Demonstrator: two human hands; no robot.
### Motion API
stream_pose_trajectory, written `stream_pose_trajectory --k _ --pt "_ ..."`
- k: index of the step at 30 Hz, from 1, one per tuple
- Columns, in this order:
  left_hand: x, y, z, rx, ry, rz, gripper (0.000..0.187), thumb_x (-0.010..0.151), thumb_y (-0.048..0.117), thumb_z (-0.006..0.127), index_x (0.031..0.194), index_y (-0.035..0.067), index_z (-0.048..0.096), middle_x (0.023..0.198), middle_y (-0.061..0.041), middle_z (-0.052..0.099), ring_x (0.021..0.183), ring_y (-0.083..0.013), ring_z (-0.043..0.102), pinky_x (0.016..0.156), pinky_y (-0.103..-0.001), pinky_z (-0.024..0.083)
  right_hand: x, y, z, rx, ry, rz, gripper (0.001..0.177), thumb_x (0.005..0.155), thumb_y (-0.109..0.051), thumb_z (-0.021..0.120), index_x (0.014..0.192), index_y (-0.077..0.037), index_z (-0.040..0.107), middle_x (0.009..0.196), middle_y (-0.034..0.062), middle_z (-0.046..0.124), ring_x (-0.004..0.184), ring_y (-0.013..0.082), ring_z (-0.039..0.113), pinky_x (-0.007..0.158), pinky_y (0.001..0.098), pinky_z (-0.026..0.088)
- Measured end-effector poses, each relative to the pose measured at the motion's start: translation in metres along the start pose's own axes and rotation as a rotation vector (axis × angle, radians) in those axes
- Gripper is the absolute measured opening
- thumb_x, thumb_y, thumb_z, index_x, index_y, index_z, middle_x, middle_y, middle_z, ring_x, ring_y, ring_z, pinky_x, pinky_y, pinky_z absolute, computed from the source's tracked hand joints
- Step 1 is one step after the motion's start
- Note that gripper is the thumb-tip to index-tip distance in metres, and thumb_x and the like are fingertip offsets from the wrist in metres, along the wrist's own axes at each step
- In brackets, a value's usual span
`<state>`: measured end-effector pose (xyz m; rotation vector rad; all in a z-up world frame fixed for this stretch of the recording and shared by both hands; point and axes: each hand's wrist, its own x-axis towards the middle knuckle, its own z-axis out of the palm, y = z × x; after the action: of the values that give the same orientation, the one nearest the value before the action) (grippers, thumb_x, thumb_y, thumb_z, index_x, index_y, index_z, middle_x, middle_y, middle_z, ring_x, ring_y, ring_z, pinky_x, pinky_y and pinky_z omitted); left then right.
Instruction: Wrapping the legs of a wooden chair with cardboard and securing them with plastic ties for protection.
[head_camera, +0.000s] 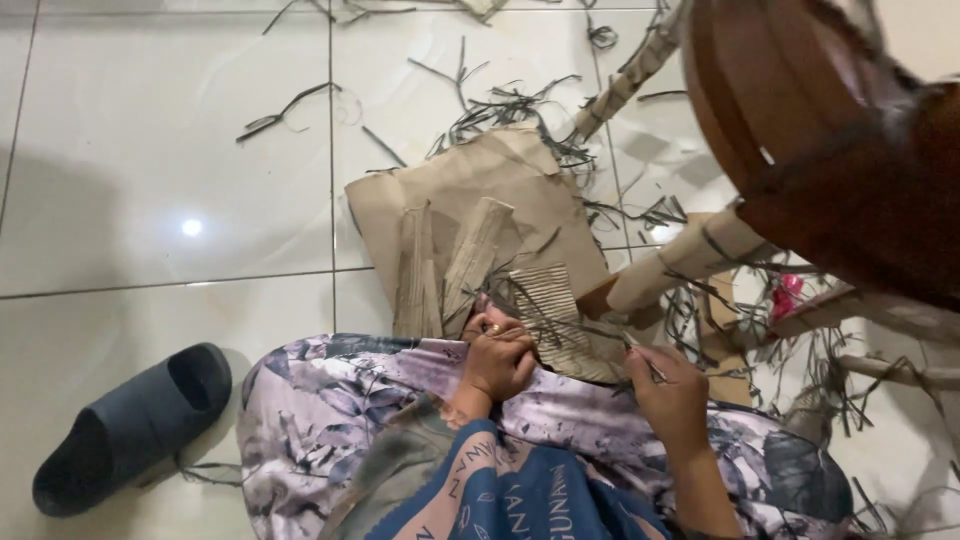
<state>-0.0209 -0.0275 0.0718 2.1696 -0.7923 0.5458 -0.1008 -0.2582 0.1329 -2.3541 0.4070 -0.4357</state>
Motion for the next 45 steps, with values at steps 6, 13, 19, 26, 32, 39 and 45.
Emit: stream_pose_trajectory --k 6,13,19,26,32,39,45 --pt "0.010 0.039 0.005 0.139 -0.133 -0.152 0.009 0.080 0.032 0.061 0.073 0.031 0.068 0.071 0.006 0.071 0.080 -0.0196 0.073 0.073 -0.033 0.056 0.005 0.061 -0.061 0.016 -0.063 0.396 0.019 0.089 -0.020 0.076 0.106 -0.014 0.083 0.091 0.0113 0.079 0.092 0.0262 0.075 0.086 0.0396 0.058" --pt "-0.008 0.052 0.017 0.010 -0.463 -0.352 0.014 0.079 0.027 0.066 0.088 0.030 0.075 0.094 0.000 0.079 0.101 -0.0292 0.073 0.100 -0.050 0.047 0.018 0.138 -0.106 0.028 0.121 0.468 0.018 0.091 -0.020 0.078 0.107 -0.015 0.082 0.081 0.0077 0.076 0.083 0.0264 0.073 0.076 0.0401 0.056" --pt "0.021 0.080 0.038 -0.012 -0.331 -0.402 0.021 0.079 0.018 0.067 0.096 0.028 0.075 0.099 0.000 0.076 0.093 -0.0282 0.074 0.085 -0.044 0.054 0.034 0.126 -0.095 0.144 0.400 0.439 0.015 0.096 -0.018 0.078 0.107 -0.008 0.079 0.066 0.0073 0.064 0.067 0.0186 0.062 0.065 0.0374 0.051" --pt "0.045 0.087 0.135 -0.541 -0.353 -0.855 0.032 0.086 0.018 0.074 0.116 0.008 0.073 0.117 -0.015 0.073 0.114 -0.0346 0.070 0.098 -0.048 0.055 0.064 0.152 -0.013 0.349 0.110 0.395 0.051 0.076 -0.032 0.087 0.112 -0.003 0.068 0.073 0.0078 0.057 0.075 0.0251 0.062 0.073 0.0428 0.052" --pt "0.052 0.107 0.161 -0.699 -0.306 -0.920 0.047 0.087 0.018 0.072 0.130 0.000 0.061 0.130 -0.026 0.065 0.125 -0.0424 0.061 0.106 -0.053 0.048 0.071 0.135 0.024 0.066 -0.116 0.363 0.046 0.077 -0.030 0.080 0.116 -0.010 0.071 0.098 0.0209 0.073 0.102 0.0420 0.070 0.087 0.0553 0.058" --pt "0.044 0.099 0.169 -1.022 -0.275 -0.903 0.065 0.094 0.037 0.072 0.141 -0.002 0.051 0.140 -0.034 0.054 0.138 -0.0486 0.045 0.115 -0.059 0.035 0.063 0.096 -0.020 0.187 -0.402 0.297 0.009 0.077 -0.021 0.078 0.079 -0.012 0.079 0.067 0.0104 0.075 0.071 0.0279 0.073 0.069 0.0401 0.059" --pt "0.051 0.091 0.161 -1.016 -0.399 -0.900 0.056 0.091 0.025 0.075 0.138 0.001 0.058 0.141 -0.026 0.058 0.141 -0.0395 0.046 0.117 -0.053 0.034 0.068 0.095 -0.043 0.456 -0.626 0.480 0.026 0.083 -0.030 0.080 0.098 -0.009 0.083 0.082 0.0066 0.081 0.082 0.0160 0.068 0.083 0.0388 0.056"
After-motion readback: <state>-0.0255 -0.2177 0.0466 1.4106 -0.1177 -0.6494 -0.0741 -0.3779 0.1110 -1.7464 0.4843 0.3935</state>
